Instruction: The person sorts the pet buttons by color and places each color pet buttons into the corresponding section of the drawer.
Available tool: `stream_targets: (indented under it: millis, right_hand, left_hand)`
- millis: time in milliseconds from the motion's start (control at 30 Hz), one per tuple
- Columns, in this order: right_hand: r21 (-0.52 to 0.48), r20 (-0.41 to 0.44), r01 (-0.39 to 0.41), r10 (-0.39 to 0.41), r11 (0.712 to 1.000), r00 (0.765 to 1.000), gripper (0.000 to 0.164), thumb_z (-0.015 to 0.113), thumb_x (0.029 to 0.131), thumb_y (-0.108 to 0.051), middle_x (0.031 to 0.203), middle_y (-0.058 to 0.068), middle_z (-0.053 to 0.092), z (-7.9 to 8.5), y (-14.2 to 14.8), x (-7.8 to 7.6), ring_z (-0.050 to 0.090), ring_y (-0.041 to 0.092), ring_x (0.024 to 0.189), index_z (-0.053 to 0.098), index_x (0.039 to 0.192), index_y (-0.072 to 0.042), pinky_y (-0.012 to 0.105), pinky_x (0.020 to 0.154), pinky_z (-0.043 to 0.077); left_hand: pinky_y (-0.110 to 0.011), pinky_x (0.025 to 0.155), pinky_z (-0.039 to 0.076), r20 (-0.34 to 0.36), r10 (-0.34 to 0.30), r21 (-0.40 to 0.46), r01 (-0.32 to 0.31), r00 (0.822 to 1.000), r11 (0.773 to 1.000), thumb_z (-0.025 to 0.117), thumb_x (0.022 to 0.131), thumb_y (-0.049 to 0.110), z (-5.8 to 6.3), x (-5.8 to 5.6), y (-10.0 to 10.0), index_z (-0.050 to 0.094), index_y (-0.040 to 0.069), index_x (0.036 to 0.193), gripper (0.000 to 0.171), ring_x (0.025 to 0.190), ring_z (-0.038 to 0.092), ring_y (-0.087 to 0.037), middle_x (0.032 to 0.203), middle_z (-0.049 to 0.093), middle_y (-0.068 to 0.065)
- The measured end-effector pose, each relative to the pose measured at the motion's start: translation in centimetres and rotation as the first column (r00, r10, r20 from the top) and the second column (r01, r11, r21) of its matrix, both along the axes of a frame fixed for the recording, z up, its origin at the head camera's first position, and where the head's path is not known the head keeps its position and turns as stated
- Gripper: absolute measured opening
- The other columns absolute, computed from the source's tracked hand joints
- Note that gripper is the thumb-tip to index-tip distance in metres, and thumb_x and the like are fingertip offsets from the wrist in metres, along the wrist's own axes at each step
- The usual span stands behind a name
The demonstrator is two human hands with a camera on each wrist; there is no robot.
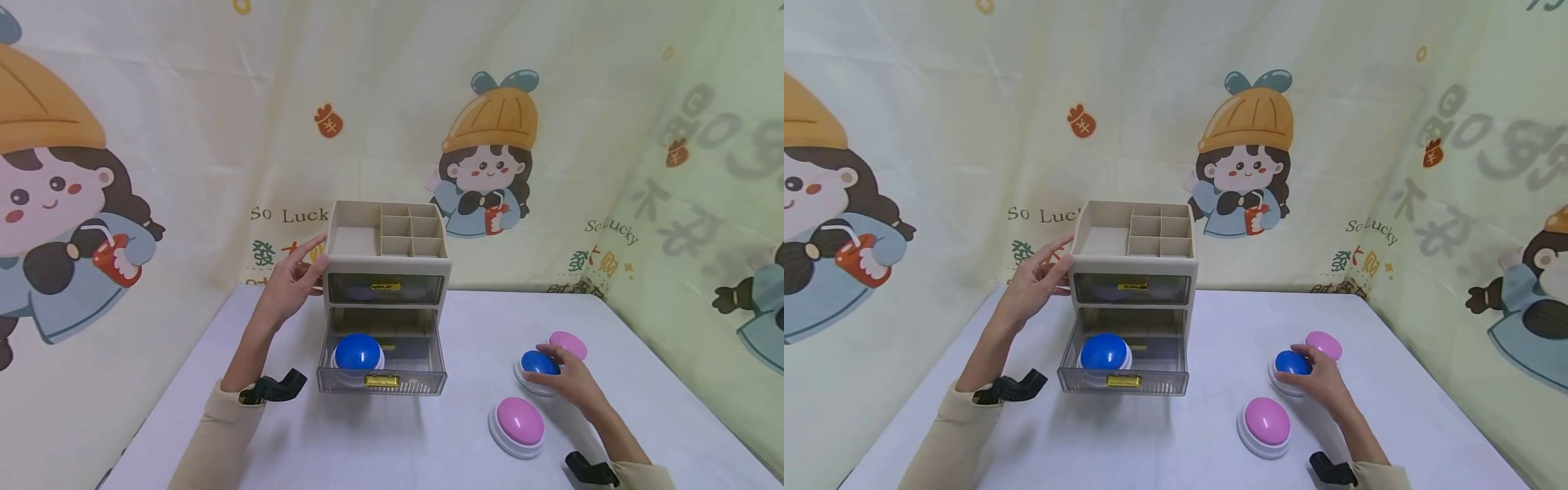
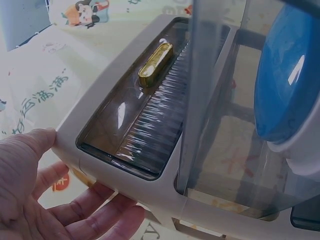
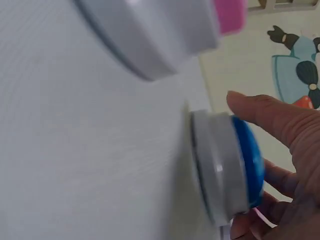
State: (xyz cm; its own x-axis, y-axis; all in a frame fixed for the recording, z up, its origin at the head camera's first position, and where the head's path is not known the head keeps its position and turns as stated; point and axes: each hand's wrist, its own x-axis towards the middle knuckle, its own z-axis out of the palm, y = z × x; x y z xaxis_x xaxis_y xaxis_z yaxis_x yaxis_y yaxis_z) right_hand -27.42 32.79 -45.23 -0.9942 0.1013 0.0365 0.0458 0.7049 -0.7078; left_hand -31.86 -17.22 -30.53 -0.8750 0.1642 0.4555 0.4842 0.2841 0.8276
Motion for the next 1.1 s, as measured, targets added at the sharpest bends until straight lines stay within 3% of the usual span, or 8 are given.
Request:
stream_targets:
  millis: [200, 567, 733, 833, 1000, 1100]
  right_hand:
    - [0.013, 0.028, 0.009, -0.009, 1.0, 1.0, 0.088, 0.077, 0.078, -0.043, 0.146, 0.033, 0.028, -0.8, 0.2, -0.3, 0.031, 0.053, 0.128, 0.034, 0.144, -0.003, 0.067, 0.102, 0.029]
    - [-0.011, 0.02, 0.055, -0.055, 0.998, 0.998, 0.088, 0.076, 0.079, -0.044, 0.146, 0.031, 0.029, -0.6, 0.0, 0.0, 0.031, 0.051, 0.129, 0.034, 0.144, -0.003, 0.066, 0.103, 0.029]
    - [-0.096, 0.024, 0.101, -0.099, 0.99, 0.995, 0.087, 0.074, 0.081, -0.045, 0.146, 0.029, 0.032, -0.2, 0.5, 0.2, 0.033, 0.047, 0.129, 0.033, 0.145, -0.001, 0.062, 0.105, 0.031]
    - [-0.184, 0.031, 0.105, -0.101, 0.977, 0.994, 0.083, 0.072, 0.084, -0.041, 0.146, 0.028, 0.032, 0.2, 0.7, 0.3, 0.034, 0.044, 0.128, 0.032, 0.145, -0.002, 0.053, 0.105, 0.035]
    - [-0.297, 0.005, 0.079, -0.082, 0.952, 0.997, 0.073, 0.069, 0.088, -0.035, 0.143, 0.022, 0.036, 0.7, 0.9, 0.4, 0.038, 0.032, 0.124, 0.034, 0.145, -0.004, 0.021, 0.087, 0.044]
    - [-0.31, -0.007, 0.072, -0.078, 0.948, 0.997, 0.07, 0.068, 0.089, -0.035, 0.141, 0.018, 0.039, 0.8, 0.9, 0.3, 0.04, 0.028, 0.119, 0.035, 0.143, -0.005, 0.016, 0.078, 0.044]
  left_hand:
    - [-0.049, 0.081, 0.055, -0.007, 0.01, -0.013, -0.01, 1.0, 1.0, 0.053, 0.098, 0.032, 0.1, 0.1, -0.1, 0.038, 0.022, 0.148, 0.053, 0.095, 0.067, -0.034, 0.116, 0.062, -0.022]
    - [-0.048, 0.08, 0.055, -0.008, 0.007, -0.009, -0.007, 1.0, 1.0, 0.053, 0.098, 0.032, 0.0, 0.0, 0.0, 0.039, 0.02, 0.147, 0.052, 0.094, 0.067, -0.033, 0.115, 0.062, -0.022]
    - [-0.048, 0.08, 0.055, -0.008, 0.009, -0.01, -0.009, 1.0, 1.0, 0.053, 0.098, 0.032, -0.1, 0.0, 0.0, 0.039, 0.021, 0.147, 0.052, 0.095, 0.067, -0.034, 0.115, 0.062, -0.022]
    - [-0.048, 0.079, 0.055, -0.01, 0.008, -0.008, -0.008, 1.0, 1.0, 0.053, 0.098, 0.032, -0.1, -0.1, 0.0, 0.039, 0.02, 0.147, 0.052, 0.094, 0.067, -0.034, 0.115, 0.062, -0.022]
    - [-0.048, 0.08, 0.055, -0.007, 0.003, -0.007, -0.004, 1.0, 1.0, 0.053, 0.098, 0.032, -0.1, -0.1, 0.0, 0.038, 0.021, 0.147, 0.052, 0.094, 0.067, -0.034, 0.116, 0.061, -0.022]
    - [-0.048, 0.08, 0.055, -0.006, 0.001, -0.005, -0.001, 1.0, 1.0, 0.053, 0.098, 0.032, -0.1, -0.1, 0.0, 0.038, 0.021, 0.147, 0.052, 0.095, 0.067, -0.034, 0.116, 0.061, -0.022]
